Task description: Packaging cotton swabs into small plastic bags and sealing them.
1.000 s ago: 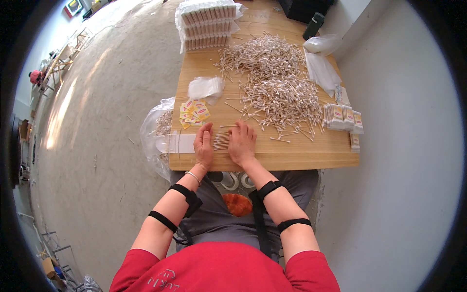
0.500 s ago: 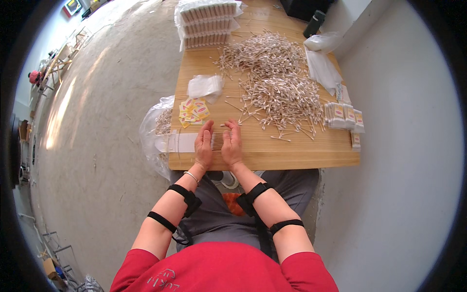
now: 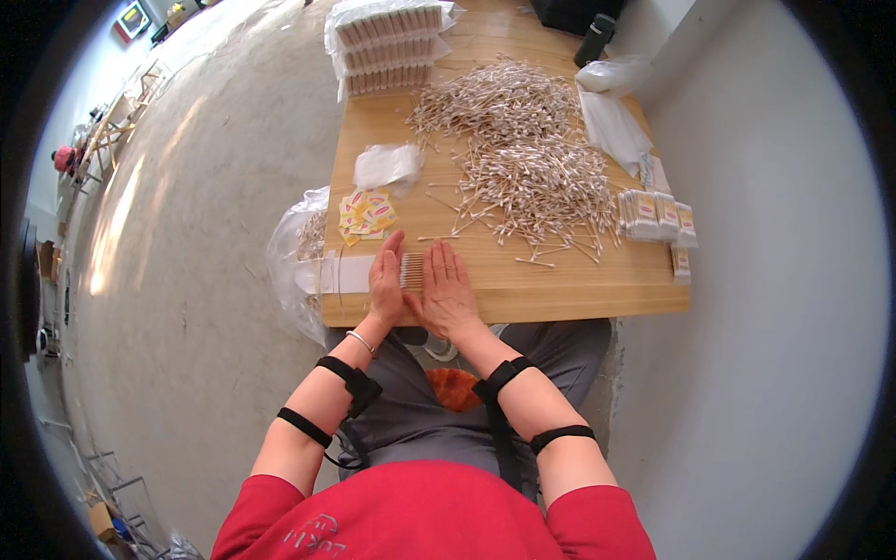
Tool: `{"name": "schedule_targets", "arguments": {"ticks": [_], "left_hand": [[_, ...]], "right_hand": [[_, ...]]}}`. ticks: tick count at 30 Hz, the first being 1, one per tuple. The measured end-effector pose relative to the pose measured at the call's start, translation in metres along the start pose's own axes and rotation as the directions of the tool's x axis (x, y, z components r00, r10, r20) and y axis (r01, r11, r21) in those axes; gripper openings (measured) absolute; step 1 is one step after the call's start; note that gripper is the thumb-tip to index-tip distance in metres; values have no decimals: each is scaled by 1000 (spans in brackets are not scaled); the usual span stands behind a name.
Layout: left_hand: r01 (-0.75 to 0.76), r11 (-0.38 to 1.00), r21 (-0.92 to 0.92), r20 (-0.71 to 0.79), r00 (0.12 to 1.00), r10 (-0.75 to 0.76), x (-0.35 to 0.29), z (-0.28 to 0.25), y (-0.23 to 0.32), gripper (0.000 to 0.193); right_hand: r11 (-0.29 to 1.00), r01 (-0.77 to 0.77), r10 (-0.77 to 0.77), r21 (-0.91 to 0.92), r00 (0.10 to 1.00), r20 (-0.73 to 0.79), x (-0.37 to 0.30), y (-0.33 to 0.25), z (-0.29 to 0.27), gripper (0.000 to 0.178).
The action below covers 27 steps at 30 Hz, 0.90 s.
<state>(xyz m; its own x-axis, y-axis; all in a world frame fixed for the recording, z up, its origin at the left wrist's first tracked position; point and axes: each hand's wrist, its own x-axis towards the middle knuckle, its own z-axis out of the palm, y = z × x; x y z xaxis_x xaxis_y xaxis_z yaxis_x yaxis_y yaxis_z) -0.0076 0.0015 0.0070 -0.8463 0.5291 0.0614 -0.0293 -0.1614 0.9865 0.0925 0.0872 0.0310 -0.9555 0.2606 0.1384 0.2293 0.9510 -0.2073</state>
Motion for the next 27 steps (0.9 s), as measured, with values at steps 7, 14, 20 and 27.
{"name": "schedule_targets", "arguments": {"ticks": [7,14,20,27], "left_hand": [[8,999,35,28,1000,-9,0,-2,3,51],[41,992,-121,9,999,-41,0,0,5,50],[20,994,-106,2,1000,-20,2,-3,1,49],[-293,827,479,176,955,237,-23,-11,25,36]], "right_hand": [[999,21,-20,44,1000,-22,-1,-1,-4,80],[995,31,-26,93,998,-55,-2,0,-1,82],[994,72,-73,79,997,6,-3,-1,2,86],[995,73,-75,63,996,39,-4,0,-2,90]]}}
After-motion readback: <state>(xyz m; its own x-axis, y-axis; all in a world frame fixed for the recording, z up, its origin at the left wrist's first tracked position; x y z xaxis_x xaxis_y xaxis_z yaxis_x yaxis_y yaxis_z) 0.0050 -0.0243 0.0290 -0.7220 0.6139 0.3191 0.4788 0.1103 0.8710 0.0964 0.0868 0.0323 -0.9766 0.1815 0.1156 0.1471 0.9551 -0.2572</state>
